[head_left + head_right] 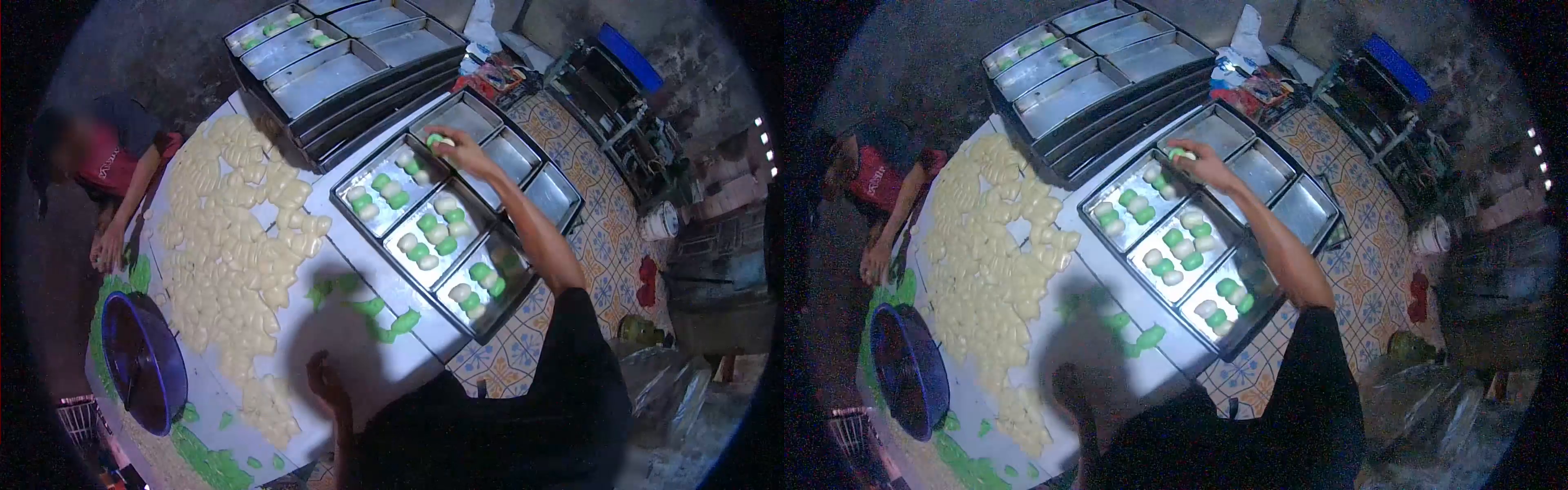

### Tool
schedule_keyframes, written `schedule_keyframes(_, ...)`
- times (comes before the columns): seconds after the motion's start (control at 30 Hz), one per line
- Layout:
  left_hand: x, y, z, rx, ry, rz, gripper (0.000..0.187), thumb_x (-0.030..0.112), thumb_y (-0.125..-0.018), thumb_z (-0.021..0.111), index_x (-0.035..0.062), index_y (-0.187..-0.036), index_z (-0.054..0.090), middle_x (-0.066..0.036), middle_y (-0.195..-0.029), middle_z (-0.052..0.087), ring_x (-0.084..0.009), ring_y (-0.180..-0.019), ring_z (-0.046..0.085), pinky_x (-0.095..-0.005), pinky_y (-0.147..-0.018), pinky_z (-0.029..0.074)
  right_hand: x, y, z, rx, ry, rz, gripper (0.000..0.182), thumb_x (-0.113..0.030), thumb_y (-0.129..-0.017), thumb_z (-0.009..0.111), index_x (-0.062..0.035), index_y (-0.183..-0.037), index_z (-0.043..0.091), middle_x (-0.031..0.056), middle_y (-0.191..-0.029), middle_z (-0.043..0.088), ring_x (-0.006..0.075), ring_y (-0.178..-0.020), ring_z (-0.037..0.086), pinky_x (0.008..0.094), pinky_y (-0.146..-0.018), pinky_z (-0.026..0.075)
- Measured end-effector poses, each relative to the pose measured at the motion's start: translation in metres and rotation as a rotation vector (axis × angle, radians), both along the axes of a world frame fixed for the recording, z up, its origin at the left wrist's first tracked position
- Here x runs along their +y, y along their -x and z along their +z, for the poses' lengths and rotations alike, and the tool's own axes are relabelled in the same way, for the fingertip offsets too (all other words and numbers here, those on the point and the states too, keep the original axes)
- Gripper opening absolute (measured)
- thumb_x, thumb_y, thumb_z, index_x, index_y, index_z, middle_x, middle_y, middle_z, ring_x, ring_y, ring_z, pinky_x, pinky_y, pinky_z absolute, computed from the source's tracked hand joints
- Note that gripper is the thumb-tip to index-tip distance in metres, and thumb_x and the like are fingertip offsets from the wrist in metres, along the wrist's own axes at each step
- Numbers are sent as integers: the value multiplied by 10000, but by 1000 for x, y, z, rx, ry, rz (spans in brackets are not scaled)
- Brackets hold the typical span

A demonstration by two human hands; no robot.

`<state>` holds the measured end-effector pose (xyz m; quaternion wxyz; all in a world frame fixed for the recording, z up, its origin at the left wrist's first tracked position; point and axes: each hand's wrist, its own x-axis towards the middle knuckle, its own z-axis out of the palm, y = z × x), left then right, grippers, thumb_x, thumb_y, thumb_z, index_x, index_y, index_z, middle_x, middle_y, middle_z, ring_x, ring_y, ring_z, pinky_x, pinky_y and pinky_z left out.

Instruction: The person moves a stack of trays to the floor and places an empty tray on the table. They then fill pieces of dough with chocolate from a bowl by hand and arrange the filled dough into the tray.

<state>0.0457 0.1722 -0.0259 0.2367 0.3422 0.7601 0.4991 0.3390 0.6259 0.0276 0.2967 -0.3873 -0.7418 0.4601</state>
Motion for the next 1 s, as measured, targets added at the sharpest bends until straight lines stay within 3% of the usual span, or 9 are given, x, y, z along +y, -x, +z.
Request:
schedule_keyframes(0.13,-34,28,-81,221,271,14,280,95,-827,518,-8,-1076,593,-153,-1024,600,-326,-973,565,-425,-879,447,63,8,-35,-62,-10,-32,615,-283,-904,594,-37,-1414,354,142,-1232,549,213,-1126,528,348,-964,397)
schedule_keyframes(0.27,-35,3,-44,338,192,-18,328,119,-801,536,-4,-1102,582,-176,-1040,580,-363,-1018,540,-460,-934,409,86,10,-73,241,27,-158,629,-296,-896,602,-29,-1410,356,173,-1154,592,269,-1055,580,389,-949,422)
schedule_keyframes(0.33,-49,6,-61,33,247,253,349,101,-801,536,-3,-1133,562,-185,-1070,562,-361,-1066,509,-467,-966,372,70,-2,-54,-179,-248,-511,594,-212,-859,600,-24,-1382,389,235,-1092,613,349,-1009,609,423,-895,461)
schedule_keyframes(0.53,-26,-1,-7,370,326,41,335,43,-819,513,-27,-1146,533,-208,-1085,551,-378,-1042,483,-476,-937,364,66,-5,-56,-639,-372,-174,342,-215,-841,560,10,-1097,588,258,-1042,613,393,-959,603,424,-836,482)
schedule_keyframes(0.6,-35,7,-13,358,257,1,334,39,-819,509,-30,-1145,530,-209,-1085,549,-384,-1035,482,-482,-926,370,60,2,-59,-637,-475,-282,682,-185,-822,556,-79,-1435,276,298,-1197,536,483,-980,577,495,-885,466)
schedule_keyframes(0.67,-43,12,-11,340,180,0,333,35,-819,506,-34,-1144,526,-210,-1085,546,-389,-1027,481,-488,-914,375,58,2,-55,-837,-523,-142,707,-183,-833,552,-151,-1461,228,298,-1265,485,506,-975,572,496,-876,474)
schedule_keyframes(0.87,-83,12,-49,667,215,34,352,-3,-789,509,-42,-1138,533,-230,-1099,535,-409,-1043,471,-506,-932,371,58,-6,-50,-685,-405,-136,457,-132,-750,658,-124,-1203,601,179,-1112,633,363,-1034,603,420,-898,481)
schedule_keyframes(0.93,-77,8,-22,591,137,34,356,24,-801,508,-49,-1150,521,-235,-1106,532,-418,-1064,464,-510,-971,348,56,-9,-33,-586,-317,-157,457,-121,-752,643,-93,-1205,590,200,-1092,636,367,-1021,610,411,-892,480)
schedule_keyframes(1.0,-90,14,-69,512,105,44,374,71,-807,523,-52,-1160,512,-226,-1155,528,-415,-1102,453,-518,-1007,307,71,-21,-31,-507,-344,-207,456,-138,-755,637,-78,-1204,587,209,-1096,634,370,-1027,607,405,-894,478)
